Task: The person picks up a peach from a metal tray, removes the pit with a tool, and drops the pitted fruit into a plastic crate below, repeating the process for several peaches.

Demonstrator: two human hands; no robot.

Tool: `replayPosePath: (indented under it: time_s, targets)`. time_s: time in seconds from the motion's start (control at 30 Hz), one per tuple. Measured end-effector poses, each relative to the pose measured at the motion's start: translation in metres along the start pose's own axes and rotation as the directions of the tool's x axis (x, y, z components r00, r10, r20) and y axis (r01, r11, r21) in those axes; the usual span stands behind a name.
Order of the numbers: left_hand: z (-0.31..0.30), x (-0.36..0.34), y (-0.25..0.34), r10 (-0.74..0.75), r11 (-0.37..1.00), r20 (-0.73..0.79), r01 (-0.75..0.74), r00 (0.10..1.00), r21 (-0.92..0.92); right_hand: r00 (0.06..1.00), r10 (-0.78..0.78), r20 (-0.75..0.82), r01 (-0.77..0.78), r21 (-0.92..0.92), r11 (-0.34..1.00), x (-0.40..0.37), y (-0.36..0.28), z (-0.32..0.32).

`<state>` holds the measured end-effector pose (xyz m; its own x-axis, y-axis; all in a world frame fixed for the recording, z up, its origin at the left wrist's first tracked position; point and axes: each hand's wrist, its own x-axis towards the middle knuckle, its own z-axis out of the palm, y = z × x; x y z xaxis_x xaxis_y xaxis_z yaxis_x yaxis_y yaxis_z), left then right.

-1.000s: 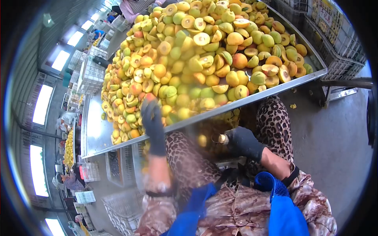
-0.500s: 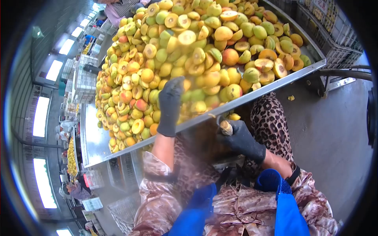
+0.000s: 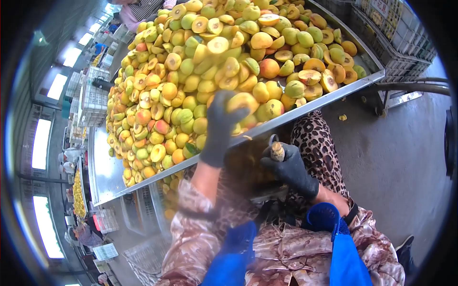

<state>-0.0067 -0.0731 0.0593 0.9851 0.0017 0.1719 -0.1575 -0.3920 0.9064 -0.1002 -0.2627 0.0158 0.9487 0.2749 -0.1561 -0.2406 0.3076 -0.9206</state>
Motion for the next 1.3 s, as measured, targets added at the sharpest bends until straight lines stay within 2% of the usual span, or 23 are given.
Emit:
replayPosePath:
  time_s: [0.07,0.17,0.23,0.3,0.33,0.43,0.53,0.57,0.63,0.67,0.73,0.8,0.83,0.9,1.0,1.07,1.13,1.17,1.23,1.3]
  targets:
    - [0.000,-0.022,0.011,-0.065,0.970,0.006,0.064,0.998,-0.235,1.000,-0.014,0.019,0.013,0.037,0.999,-0.010,-0.014,0.010]
    - [0.000,-0.060,0.034,-0.210,0.960,0.101,0.225,0.972,-0.166,0.997,-0.034,0.063,0.035,-0.015,0.999,-0.009,-0.019,0.019]
    - [0.011,-0.077,0.045,-0.242,0.879,0.061,0.245,0.968,-0.409,0.997,-0.012,0.076,0.018,-0.085,0.996,-0.004,-0.013,0.019]
    - [0.020,-0.087,0.069,-0.221,0.772,0.077,0.222,0.972,-0.596,0.999,-0.004,0.045,0.006,-0.046,0.999,-0.002,-0.005,0.018]
    - [0.025,-0.089,0.068,-0.206,0.784,0.050,0.195,0.977,-0.589,1.000,-0.002,0.028,0.002,-0.029,1.000,-0.002,-0.002,0.016]
    - [0.034,-0.095,0.058,-0.157,0.841,-0.012,0.128,0.987,-0.525,0.998,-0.047,0.035,0.051,-0.138,0.989,-0.005,0.001,0.010]
    - [0.036,-0.097,0.052,-0.097,0.925,-0.021,0.083,0.995,-0.371,0.963,-0.236,0.131,0.268,-0.344,0.900,-0.007,0.009,0.004]
    - [0.037,-0.099,0.050,-0.074,0.945,-0.017,0.065,0.997,-0.321,0.968,-0.207,0.145,0.244,-0.321,0.915,-0.007,0.012,0.003]
    - [0.042,-0.103,0.044,-0.115,0.929,-0.058,0.087,0.992,-0.359,0.972,-0.146,0.181,0.193,-0.277,0.941,-0.007,0.017,0.003]
    - [0.048,-0.105,0.041,-0.181,0.887,-0.100,0.118,0.978,-0.446,0.979,-0.103,0.174,0.141,-0.218,0.966,-0.008,0.018,0.006]
    - [0.047,-0.109,0.041,-0.293,0.777,-0.086,0.185,0.952,-0.602,0.985,-0.015,0.173,0.031,-0.090,0.995,-0.014,0.021,0.016]
    - [0.041,-0.109,0.044,-0.360,0.629,0.019,0.258,0.933,-0.733,0.948,-0.222,0.229,0.273,-0.223,0.936,-0.009,0.030,0.014]
    - [0.041,-0.110,0.045,-0.366,0.641,0.003,0.255,0.931,-0.724,0.911,-0.319,0.262,0.388,-0.284,0.877,-0.008,0.032,0.013]
    - [0.046,-0.111,0.046,-0.375,0.661,-0.025,0.248,0.927,-0.709,0.877,-0.391,0.280,0.469,-0.315,0.825,-0.007,0.033,0.010]
    - [0.051,-0.115,0.061,-0.297,0.754,-0.085,0.179,0.951,-0.632,0.882,-0.325,0.342,0.435,-0.318,0.843,-0.008,0.028,0.006]
    - [0.050,-0.121,0.064,-0.289,0.783,-0.110,0.169,0.951,-0.598,0.913,-0.165,0.372,0.266,-0.238,0.934,-0.012,0.029,0.005]
    - [0.048,-0.126,0.068,-0.266,0.815,-0.105,0.165,0.958,-0.556,0.913,0.050,0.406,-0.017,-0.085,0.996,-0.017,0.029,0.007]
    - [0.045,-0.129,0.071,-0.256,0.830,-0.089,0.171,0.963,-0.530,0.923,0.002,0.386,0.090,-0.220,0.971,-0.019,0.026,0.005]
    - [0.047,-0.141,0.087,-0.295,0.855,-0.081,0.225,0.952,-0.468,0.926,-0.087,0.367,0.266,-0.474,0.839,-0.033,0.011,0.005]
    - [0.042,-0.147,0.090,-0.298,0.808,-0.049,0.225,0.953,-0.544,0.900,-0.064,0.432,0.149,-0.167,0.975,-0.036,0.022,0.013]
